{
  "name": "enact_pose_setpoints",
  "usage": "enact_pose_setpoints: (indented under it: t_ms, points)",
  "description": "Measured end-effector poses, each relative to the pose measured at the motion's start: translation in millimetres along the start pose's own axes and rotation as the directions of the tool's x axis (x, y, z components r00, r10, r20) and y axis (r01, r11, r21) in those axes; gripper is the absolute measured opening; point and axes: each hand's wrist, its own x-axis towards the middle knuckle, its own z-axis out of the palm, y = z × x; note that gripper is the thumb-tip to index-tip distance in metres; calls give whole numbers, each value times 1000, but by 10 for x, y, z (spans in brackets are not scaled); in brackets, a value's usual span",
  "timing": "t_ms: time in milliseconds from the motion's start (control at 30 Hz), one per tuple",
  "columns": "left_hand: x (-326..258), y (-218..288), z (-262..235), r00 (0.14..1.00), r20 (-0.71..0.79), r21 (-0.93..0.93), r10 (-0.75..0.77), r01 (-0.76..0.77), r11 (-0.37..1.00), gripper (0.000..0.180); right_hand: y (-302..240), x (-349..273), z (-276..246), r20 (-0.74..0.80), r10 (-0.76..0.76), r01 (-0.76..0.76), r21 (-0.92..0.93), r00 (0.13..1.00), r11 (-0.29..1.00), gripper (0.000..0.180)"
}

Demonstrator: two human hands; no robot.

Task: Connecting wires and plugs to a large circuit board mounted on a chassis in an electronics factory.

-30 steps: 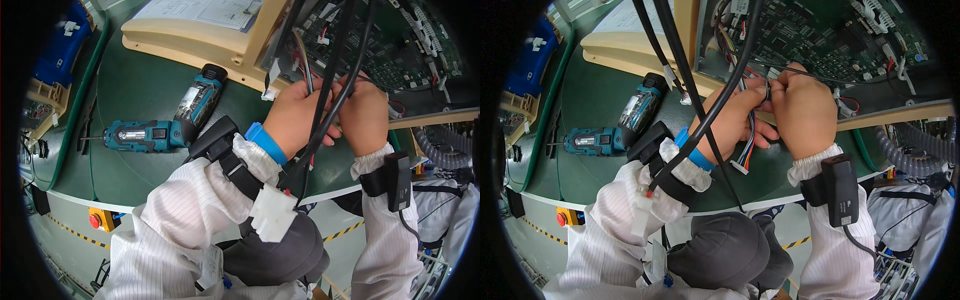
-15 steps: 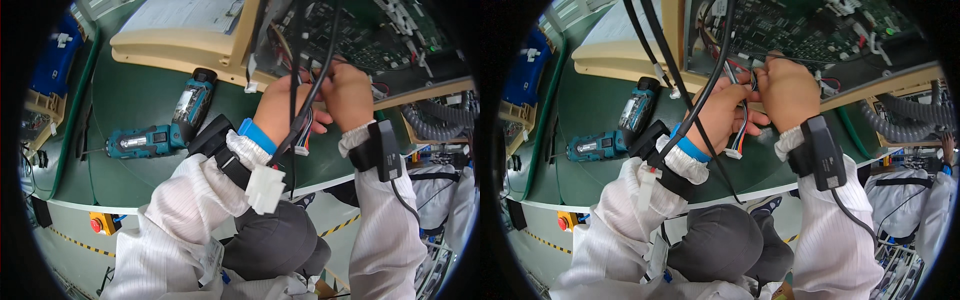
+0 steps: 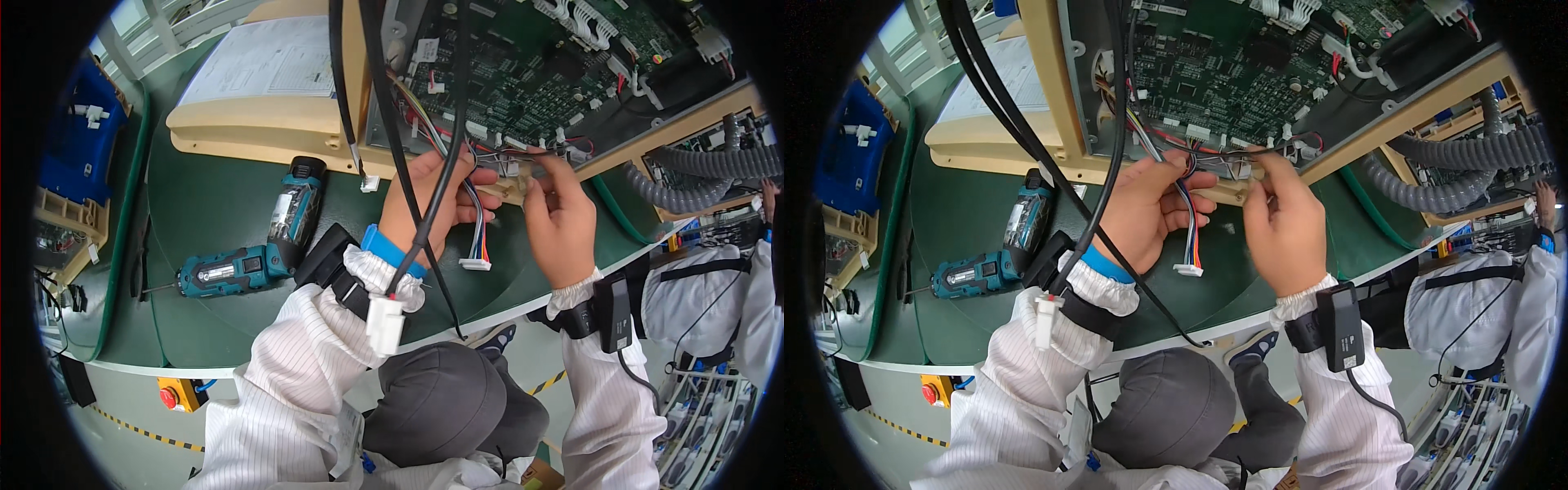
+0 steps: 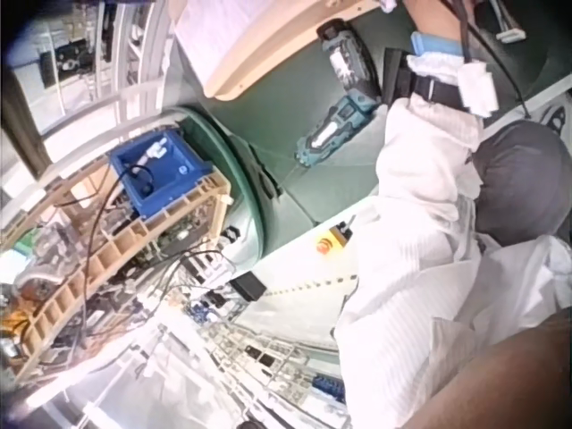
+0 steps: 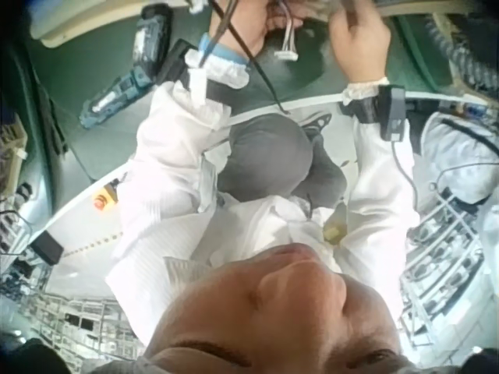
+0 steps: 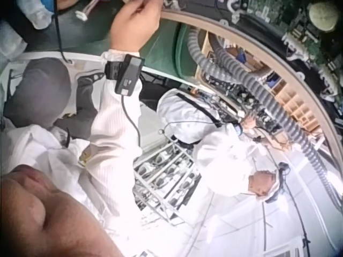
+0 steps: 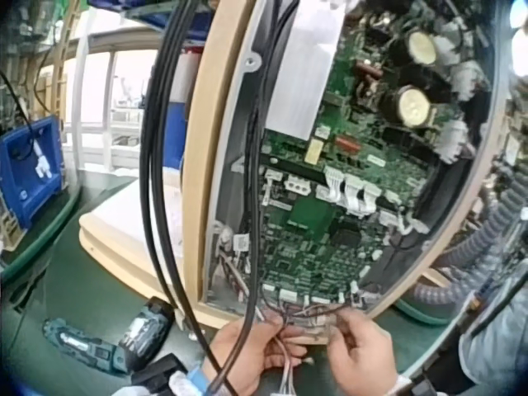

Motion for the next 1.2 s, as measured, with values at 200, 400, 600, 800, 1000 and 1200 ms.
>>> enact_pose_setpoints:
  t_ms: [200, 400, 600, 800, 1000, 1200]
  points:
    - [-17, 40, 41, 1000, 1, -15, -11, 11, 1000, 20, 73, 104, 72, 98, -131, 157, -343, 987, 926, 21]
    - [34, 26, -12, 999, 36, -67, 20, -17, 998, 21, 140, 136, 75, 167, -244, 296, -530, 955, 794, 27]
    - [3, 78, 39, 989, -145, 204, 30, 0, 979, 20, 138, 200, 50, 241, -177, 289, -595, 954, 750, 28]
    - [-13, 77, 8, 998, -56, 79, -23, 27, 996, 19, 150, 227, 91, 237, -138, 257, -607, 962, 752, 24]
    - [30, 89, -4, 999, 26, 44, -44, 42, 998, 19, 76, 233, 53, 329, -121, 326, -693, 937, 643, 17]
    - [-19, 101, 20, 992, 111, -91, -61, 72, 993, 24, 22, 12, 68, 377, -95, 349, -694, 921, 629, 18]
